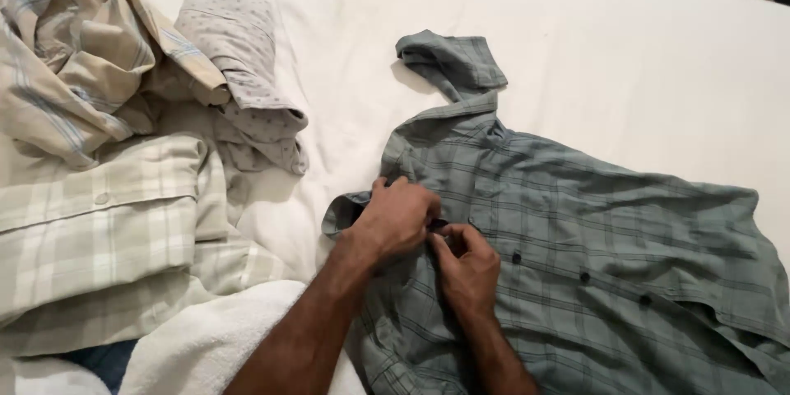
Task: The person smooths a gray plaid shirt on a white bed, then flips it over to button the front placket. The person buttons the shirt from the top down to the bottom.
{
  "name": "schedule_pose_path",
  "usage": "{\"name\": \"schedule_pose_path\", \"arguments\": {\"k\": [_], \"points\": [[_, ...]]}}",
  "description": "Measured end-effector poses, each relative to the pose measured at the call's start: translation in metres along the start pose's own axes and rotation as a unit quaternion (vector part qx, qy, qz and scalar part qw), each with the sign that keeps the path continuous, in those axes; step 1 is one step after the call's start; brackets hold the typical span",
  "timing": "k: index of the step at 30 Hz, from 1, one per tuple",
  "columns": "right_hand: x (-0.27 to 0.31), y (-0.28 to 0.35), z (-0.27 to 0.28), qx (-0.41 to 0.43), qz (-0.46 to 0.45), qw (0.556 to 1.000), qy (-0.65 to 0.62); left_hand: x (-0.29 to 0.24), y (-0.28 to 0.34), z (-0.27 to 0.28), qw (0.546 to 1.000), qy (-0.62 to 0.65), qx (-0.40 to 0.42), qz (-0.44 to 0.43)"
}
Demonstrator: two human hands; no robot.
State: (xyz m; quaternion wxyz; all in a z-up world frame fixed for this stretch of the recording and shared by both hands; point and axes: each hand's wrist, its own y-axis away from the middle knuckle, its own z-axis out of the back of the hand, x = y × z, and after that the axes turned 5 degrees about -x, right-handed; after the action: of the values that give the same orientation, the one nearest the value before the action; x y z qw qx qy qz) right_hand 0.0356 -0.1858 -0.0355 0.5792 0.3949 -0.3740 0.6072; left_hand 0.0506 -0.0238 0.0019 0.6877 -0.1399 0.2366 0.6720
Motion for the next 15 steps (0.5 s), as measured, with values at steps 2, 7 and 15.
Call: {"name": "schedule_pose_path", "arguments": {"k": [2,7,15], "points": [[-0.003,0.0,-0.001,0.0,-0.017,1.0,0.003,-0.003,0.002,0.0,1.0,-0.02,-0.005,-0.017],[-0.01,0.002,-0.002,-0.01,0.013,1.0,0.0,-0.014,0.002,-0.002,0.996,-0.082,0.003,-0.038],[-0.014,0.003,-0.002,-0.005,0.032,0.999,-0.006,-0.01,0.001,-0.006,0.997,-0.066,0.014,-0.035]]}}
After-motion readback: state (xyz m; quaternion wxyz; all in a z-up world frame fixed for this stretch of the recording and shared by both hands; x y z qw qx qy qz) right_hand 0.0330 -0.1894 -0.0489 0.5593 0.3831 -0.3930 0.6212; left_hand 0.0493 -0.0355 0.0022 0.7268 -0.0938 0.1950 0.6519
